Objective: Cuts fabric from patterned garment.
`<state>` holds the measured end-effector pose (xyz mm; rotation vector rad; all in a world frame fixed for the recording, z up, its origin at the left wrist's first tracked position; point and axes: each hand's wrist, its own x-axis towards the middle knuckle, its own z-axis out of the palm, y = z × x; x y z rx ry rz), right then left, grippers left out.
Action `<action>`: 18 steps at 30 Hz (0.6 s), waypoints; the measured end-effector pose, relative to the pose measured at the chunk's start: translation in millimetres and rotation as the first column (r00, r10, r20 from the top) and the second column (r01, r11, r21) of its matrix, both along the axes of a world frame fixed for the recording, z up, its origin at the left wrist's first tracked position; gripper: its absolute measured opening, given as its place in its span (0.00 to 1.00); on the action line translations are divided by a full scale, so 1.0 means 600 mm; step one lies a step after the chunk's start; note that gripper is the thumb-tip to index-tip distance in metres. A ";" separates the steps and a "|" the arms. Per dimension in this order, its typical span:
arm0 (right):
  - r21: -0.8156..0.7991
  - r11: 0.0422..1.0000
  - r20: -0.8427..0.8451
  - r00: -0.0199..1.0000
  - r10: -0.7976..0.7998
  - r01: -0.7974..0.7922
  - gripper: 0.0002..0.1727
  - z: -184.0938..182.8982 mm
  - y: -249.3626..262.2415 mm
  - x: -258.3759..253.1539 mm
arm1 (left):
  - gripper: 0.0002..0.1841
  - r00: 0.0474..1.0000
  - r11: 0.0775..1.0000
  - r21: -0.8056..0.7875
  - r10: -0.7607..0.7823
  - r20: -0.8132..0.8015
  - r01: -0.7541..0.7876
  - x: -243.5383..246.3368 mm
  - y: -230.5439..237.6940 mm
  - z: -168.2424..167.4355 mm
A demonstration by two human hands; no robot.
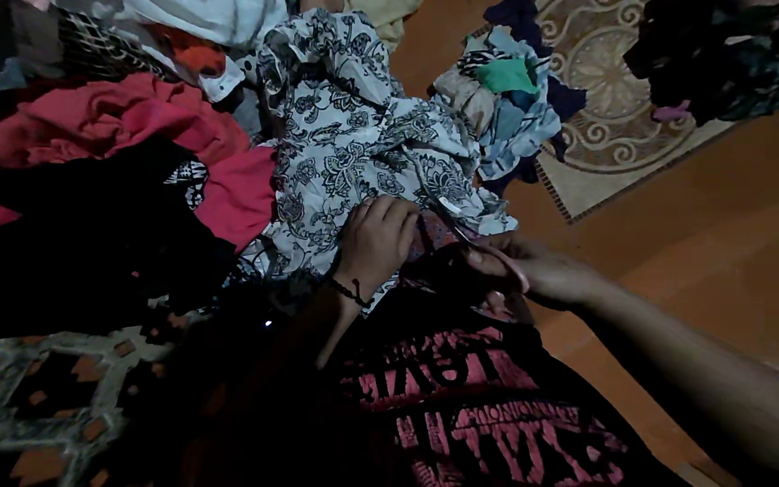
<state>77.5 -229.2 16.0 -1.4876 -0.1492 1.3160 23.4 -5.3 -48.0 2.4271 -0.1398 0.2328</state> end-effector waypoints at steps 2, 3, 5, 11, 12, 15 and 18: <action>-0.013 1.000 0.016 1.000 0.004 -0.004 0.22 0.001 0.007 0.005 | 0.08 1.000 1.000 -0.021 0.007 0.014 -0.007 -0.003 -0.001 0.008; -0.039 0.999 0.029 1.000 0.006 -0.005 0.21 0.002 0.012 0.009 | 0.08 1.000 1.000 -0.025 0.008 0.018 -0.008 -0.003 -0.003 0.010; -0.068 0.998 0.045 0.999 -0.013 0.016 0.19 -0.002 0.020 0.016 | 0.08 1.000 1.000 -0.027 0.006 0.022 -0.006 -0.002 -0.005 0.013; -0.123 0.991 0.063 0.997 -0.040 0.048 0.20 -0.005 0.033 0.020 | 0.08 0.999 1.000 -0.016 0.010 0.035 -0.010 -0.002 -0.004 0.014; -0.131 0.990 0.065 0.997 -0.045 0.053 0.19 -0.004 0.033 0.018 | 0.08 0.999 1.000 -0.016 0.012 0.040 -0.011 -0.002 -0.005 0.014; -0.122 0.989 0.075 0.994 -0.077 0.086 0.17 -0.004 0.031 0.013 | 0.08 0.999 1.000 -0.019 0.007 0.046 -0.006 -0.002 -0.004 0.016; -0.109 0.989 0.093 0.992 -0.085 0.095 0.15 -0.005 0.025 0.004 | 0.08 1.000 0.999 -0.031 0.010 0.025 -0.010 -0.005 -0.003 0.019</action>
